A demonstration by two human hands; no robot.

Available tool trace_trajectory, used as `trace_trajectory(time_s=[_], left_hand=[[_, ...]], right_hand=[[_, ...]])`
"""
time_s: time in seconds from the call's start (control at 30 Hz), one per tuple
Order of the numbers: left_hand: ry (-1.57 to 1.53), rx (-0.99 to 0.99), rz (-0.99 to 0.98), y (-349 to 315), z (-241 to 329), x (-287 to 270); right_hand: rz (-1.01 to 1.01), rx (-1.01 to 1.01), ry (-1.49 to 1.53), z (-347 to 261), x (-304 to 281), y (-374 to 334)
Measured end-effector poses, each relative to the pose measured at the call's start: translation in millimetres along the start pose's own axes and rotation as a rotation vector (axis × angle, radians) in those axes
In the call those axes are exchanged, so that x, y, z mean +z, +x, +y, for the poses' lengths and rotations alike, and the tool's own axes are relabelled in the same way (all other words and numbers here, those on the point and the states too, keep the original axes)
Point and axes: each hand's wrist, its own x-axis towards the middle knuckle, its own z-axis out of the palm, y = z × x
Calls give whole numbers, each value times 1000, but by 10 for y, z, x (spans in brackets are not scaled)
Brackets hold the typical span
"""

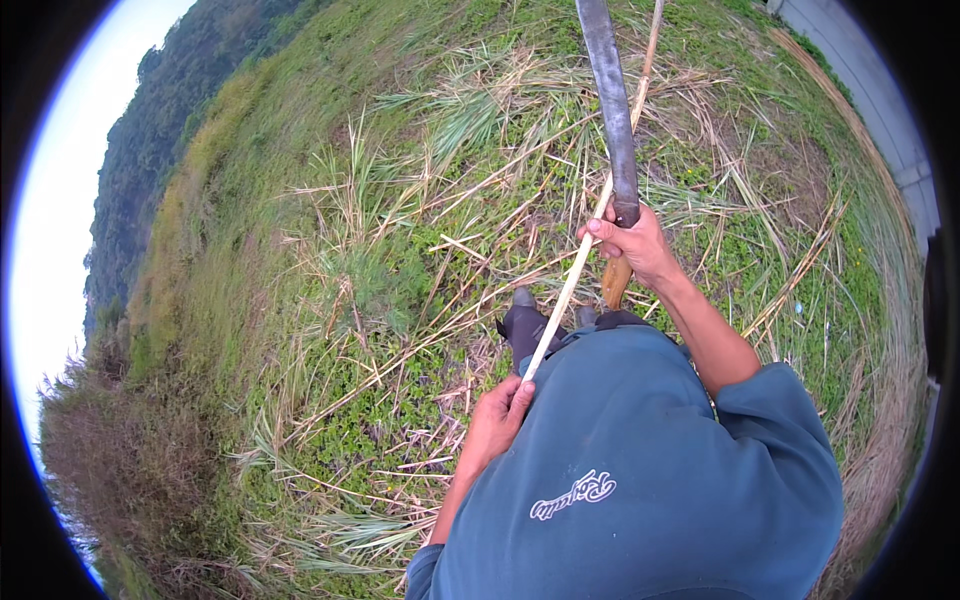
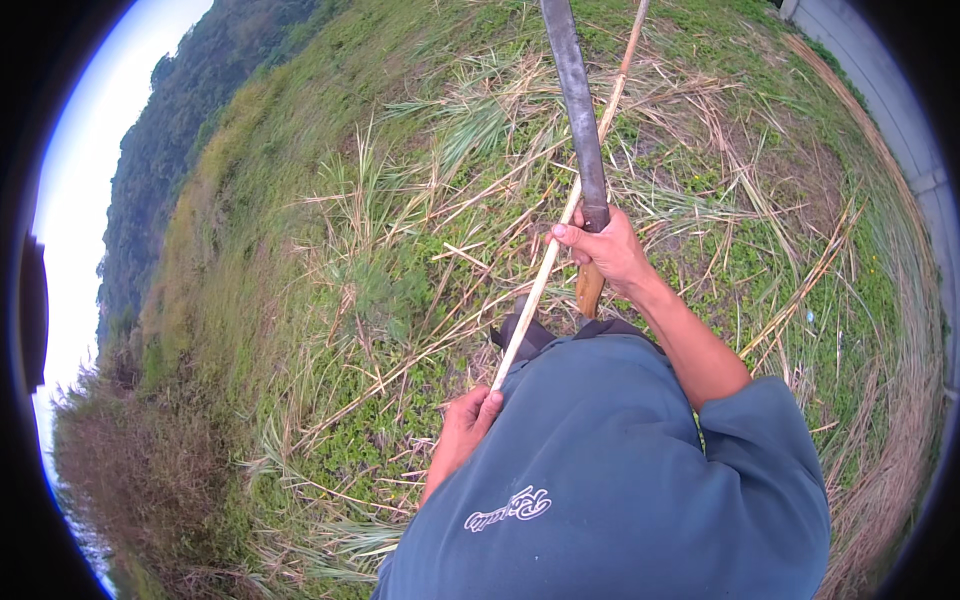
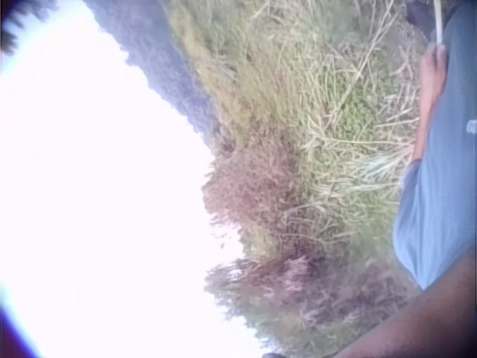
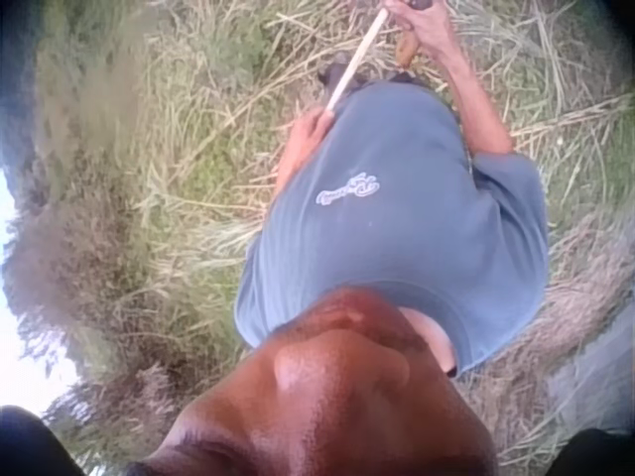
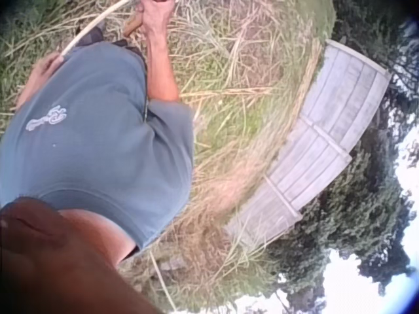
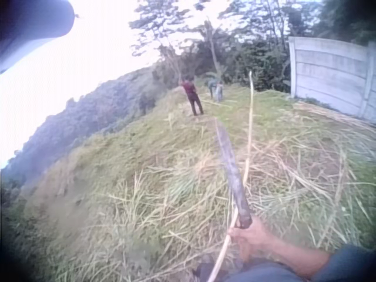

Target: The person uses a machete to strip the outer layers from long, thin stalks and then cuts them into shorter segments. The person repeatedly picks up stalks from the ground, scrapes them with the blade, and chops them into pieces, leaving the debris on the grassy slope.

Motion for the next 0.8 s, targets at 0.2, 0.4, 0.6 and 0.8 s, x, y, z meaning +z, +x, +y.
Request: trace_trajectory(time_s=[0.2, 0.4, 0.6, 0.8], left_hand=[[33, 27, -7, 1, 51, 8], [-594, -117, -308, 366, 178, -66], [-156, 159, 99, 491, 191, 96], [25, 71, 281, 457, 303, 48]], right_hand=[[-7, -38, 54, 38, 49, -37], [-129, -3, -48, 96, 199, -150], [-27, -332, -1167, -214, 17, -233], [-117, -611, -1625, -239, -184, -410]])
